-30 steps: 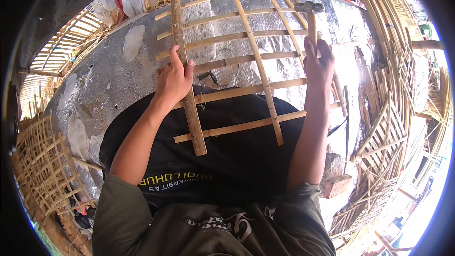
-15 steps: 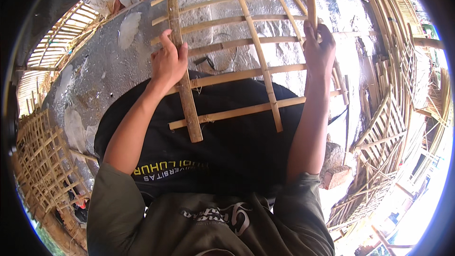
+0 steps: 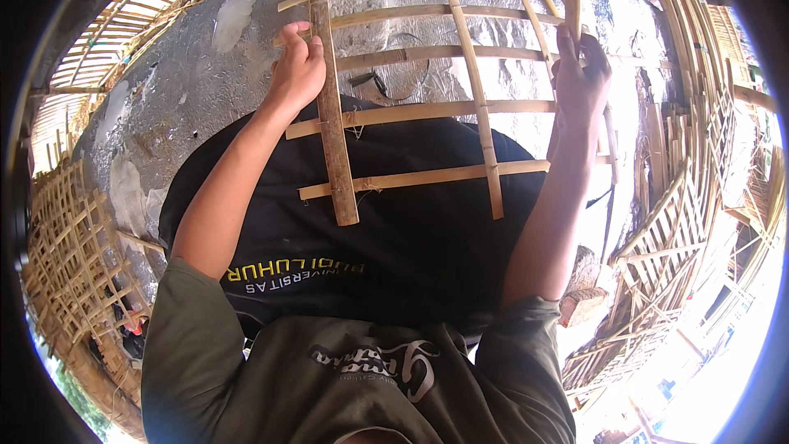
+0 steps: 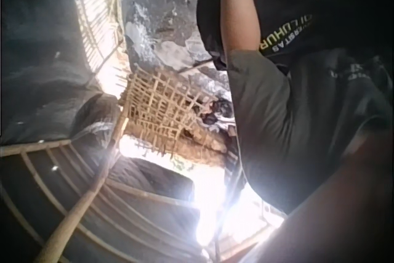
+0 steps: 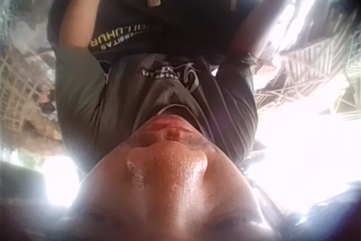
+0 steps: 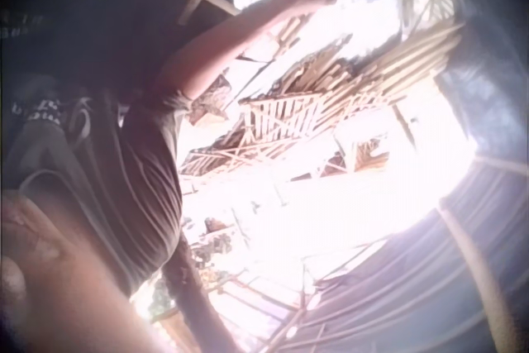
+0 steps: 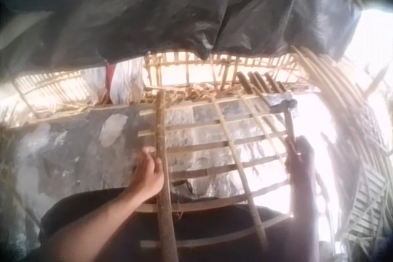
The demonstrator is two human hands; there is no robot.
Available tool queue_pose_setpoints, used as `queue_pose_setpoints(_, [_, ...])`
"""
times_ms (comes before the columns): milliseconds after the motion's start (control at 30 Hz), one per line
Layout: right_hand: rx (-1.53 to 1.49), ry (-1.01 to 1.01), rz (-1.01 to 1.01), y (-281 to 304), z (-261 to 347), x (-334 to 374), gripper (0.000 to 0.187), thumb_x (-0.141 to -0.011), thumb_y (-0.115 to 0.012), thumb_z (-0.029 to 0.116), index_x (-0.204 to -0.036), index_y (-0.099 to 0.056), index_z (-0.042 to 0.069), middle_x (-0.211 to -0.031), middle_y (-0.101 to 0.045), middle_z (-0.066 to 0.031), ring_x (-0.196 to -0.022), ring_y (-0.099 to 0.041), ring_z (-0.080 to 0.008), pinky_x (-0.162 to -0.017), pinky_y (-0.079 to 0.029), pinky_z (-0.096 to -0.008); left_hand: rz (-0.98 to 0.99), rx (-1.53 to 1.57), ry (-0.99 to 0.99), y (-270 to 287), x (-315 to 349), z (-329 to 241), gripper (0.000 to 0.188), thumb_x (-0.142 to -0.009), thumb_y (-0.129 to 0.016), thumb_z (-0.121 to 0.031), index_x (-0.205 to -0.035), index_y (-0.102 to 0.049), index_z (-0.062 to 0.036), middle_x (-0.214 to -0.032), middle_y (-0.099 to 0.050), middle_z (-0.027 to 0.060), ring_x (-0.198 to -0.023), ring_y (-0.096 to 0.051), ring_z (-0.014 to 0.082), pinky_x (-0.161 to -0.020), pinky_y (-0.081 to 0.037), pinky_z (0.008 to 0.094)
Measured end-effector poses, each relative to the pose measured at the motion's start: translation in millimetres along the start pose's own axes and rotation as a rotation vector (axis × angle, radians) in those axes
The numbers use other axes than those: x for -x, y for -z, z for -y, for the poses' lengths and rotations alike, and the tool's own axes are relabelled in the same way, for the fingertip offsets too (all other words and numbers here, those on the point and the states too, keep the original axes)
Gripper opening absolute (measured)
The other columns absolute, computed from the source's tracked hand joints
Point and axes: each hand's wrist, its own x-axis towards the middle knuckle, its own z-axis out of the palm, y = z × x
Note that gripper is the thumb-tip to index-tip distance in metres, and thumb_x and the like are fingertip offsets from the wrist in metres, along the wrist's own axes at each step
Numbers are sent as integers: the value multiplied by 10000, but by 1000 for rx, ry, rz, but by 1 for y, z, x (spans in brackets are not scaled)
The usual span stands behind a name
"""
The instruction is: The person constructs a wooden lattice by positioning thin bamboo slats and securing them together with a hammer and small nails.
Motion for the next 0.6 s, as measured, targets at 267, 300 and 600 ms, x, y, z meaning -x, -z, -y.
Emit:
queue_pose_setpoints(267, [-3,12,27,0,-4,0,358,-921,-719,374,-971,-681,23,-578,-518,1,-487,-444,-52,-451,-327,-236,47,37,62,6,1,-7,404,-1008,-429,-263,-1322,-294,-47,-983,-709,162,-1057,-663,339,-1030,-301,569])
queue_pose_setpoints(300, [-11,16,26,0,-3,0,356,-921,-719,372,-969,-682,22,-578,-518,2,-486,-442,-52,-451,-325,-235,61,44,72,6,1,-8,408,-1008,-429,-267,-1325,-292,-50,-974,-709,155,-1055,-663,331,-1033,-298,567])
queue_pose_setpoints(600, [16,12,36,-4,-3,0,369,-930,-709,352,-1068,-675,12,-594,-539,-13,-497,-470,-58,-463,-340,-244,109,49,76,9,1,-8,421,-1008,-426,-290,-1332,-282,-63,-898,-700,107,-1018,-670,294,-1042,-283,560])
